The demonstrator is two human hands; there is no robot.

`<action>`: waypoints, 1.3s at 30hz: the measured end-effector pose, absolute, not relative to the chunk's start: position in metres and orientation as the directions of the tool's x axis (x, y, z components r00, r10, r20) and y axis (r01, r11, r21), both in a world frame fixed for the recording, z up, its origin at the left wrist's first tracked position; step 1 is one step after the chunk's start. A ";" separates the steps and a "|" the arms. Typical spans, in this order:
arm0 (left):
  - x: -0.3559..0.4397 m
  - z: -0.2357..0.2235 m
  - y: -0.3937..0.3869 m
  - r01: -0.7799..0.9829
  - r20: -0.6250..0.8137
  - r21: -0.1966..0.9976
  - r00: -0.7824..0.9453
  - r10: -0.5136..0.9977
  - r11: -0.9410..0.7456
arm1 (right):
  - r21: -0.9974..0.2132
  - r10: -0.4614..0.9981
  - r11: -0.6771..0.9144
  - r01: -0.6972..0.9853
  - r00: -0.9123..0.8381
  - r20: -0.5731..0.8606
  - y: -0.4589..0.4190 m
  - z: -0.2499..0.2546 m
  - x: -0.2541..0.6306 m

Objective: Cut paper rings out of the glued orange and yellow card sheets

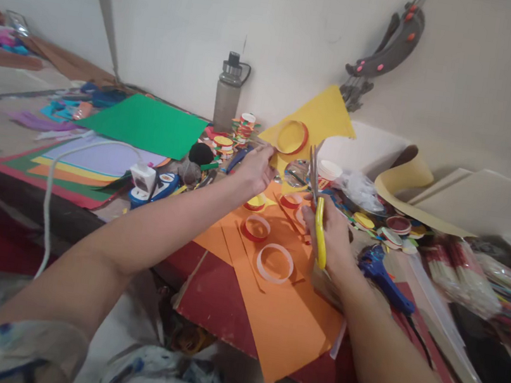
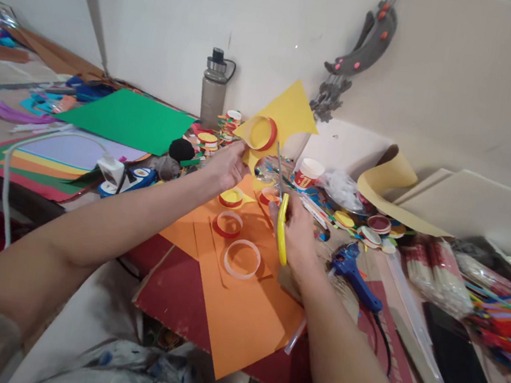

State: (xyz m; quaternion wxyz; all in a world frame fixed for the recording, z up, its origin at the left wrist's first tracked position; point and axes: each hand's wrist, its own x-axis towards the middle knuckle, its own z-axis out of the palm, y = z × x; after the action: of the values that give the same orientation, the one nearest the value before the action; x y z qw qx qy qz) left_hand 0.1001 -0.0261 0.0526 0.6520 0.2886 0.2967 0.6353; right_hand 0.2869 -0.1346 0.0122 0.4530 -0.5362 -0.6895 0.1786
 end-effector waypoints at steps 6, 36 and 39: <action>0.101 0.048 -0.044 -0.681 0.092 0.732 0.127 0.988 0.020 | -0.746 0.907 0.347 0.569 -0.001 0.421 -0.134 0.009 0.287; 0.053 0.050 -0.001 -0.622 0.241 0.760 0.000 0.971 -0.188 | -0.823 0.974 0.215 0.526 -0.054 0.219 -0.155 0.047 0.291; 0.052 0.052 -0.004 -0.582 0.255 0.792 0.044 0.966 -0.182 | -0.784 0.971 0.230 0.576 -0.077 0.228 -0.152 0.045 0.296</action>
State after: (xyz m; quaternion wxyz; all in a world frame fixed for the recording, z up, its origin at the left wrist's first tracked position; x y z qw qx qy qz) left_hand 0.0518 -0.0040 0.0524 0.5950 0.4100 0.2341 0.6504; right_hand 0.2958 -0.1524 0.0451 0.3794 -0.5634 -0.6864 0.2597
